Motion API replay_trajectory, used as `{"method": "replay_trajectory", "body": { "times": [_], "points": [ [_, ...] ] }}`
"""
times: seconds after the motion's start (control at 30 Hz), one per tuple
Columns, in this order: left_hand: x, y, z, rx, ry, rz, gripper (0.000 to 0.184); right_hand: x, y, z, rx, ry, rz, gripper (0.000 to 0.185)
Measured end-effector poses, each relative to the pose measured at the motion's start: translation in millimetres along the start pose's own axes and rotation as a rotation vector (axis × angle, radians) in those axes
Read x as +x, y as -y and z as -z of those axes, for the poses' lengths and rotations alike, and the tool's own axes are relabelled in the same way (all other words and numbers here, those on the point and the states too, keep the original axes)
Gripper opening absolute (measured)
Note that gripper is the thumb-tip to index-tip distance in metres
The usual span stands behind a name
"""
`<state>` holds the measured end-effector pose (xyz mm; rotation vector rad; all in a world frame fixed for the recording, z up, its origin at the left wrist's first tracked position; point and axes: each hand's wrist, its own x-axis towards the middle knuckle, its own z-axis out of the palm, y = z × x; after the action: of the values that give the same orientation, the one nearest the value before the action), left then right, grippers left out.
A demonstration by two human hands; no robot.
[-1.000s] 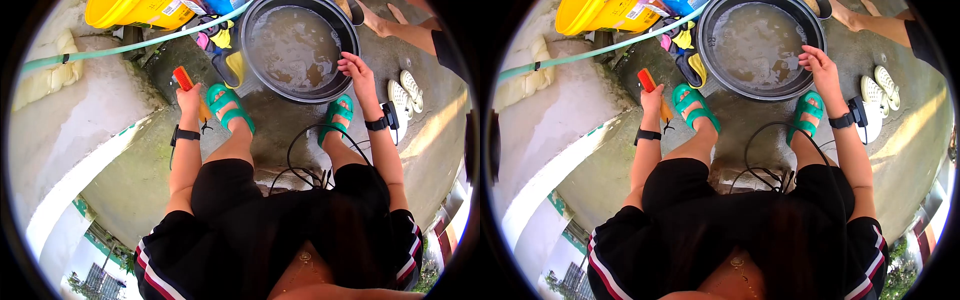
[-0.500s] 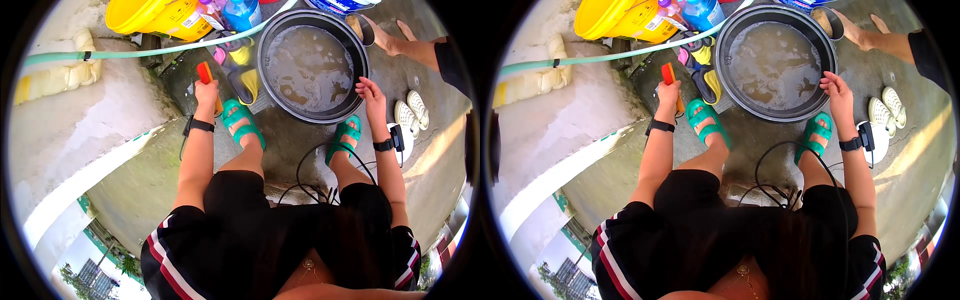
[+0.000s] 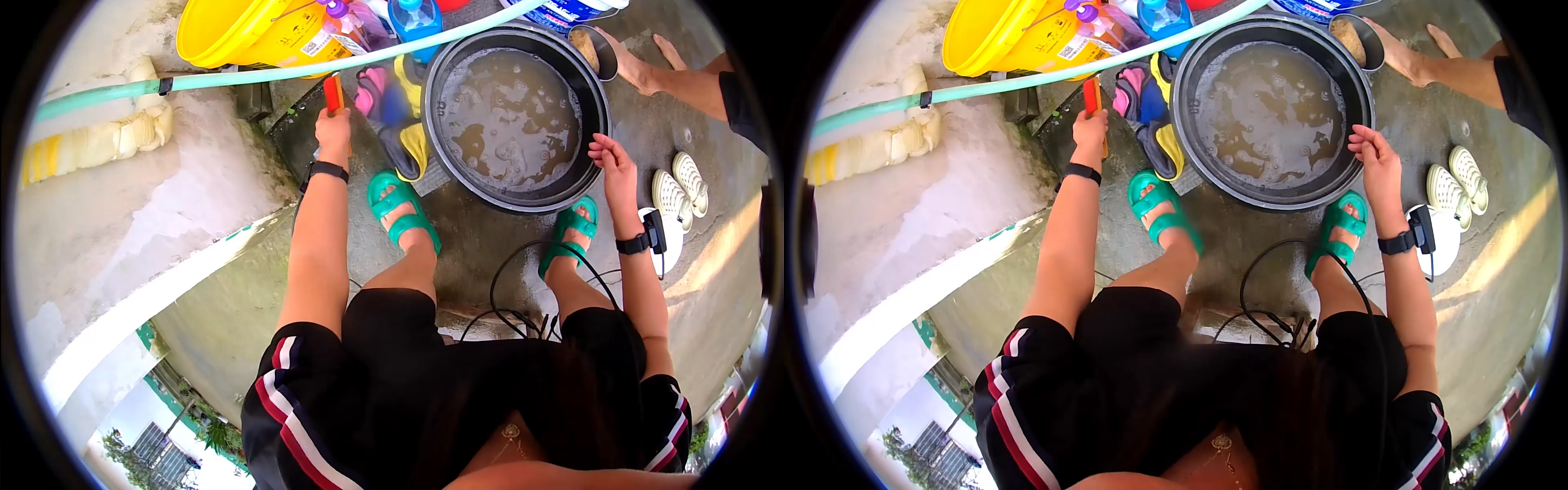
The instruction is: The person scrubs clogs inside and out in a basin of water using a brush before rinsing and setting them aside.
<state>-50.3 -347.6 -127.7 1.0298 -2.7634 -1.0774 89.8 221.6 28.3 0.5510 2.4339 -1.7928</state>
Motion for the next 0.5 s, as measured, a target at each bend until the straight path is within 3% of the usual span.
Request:
{"method": "replay_trajectory", "body": {
  "times": [0.23, 0.33, 0.43, 0.5],
  "points": [
    [17, -60, -12, 0.299, -0.01, 0.08, 0.051, -2, -10, 6, -0.053, -0.037, 0.019, 0.031],
    [24, -64, -24, 0.145, 0.025, 0.097, 0.044, 0, -10, 7, -0.047, -0.053, 0.018, 0.031],
    [21, -57, -22, -0.383, 0.137, 0.197, 0.041, -4, -10, 7, -0.071, -0.067, 0.018, 0.031],
    [9, -67, -3, -0.412, 0.231, 0.248, 0.034, -2, -6, 9, -0.086, -0.076, 0.047, 0.031]
  ]
}}
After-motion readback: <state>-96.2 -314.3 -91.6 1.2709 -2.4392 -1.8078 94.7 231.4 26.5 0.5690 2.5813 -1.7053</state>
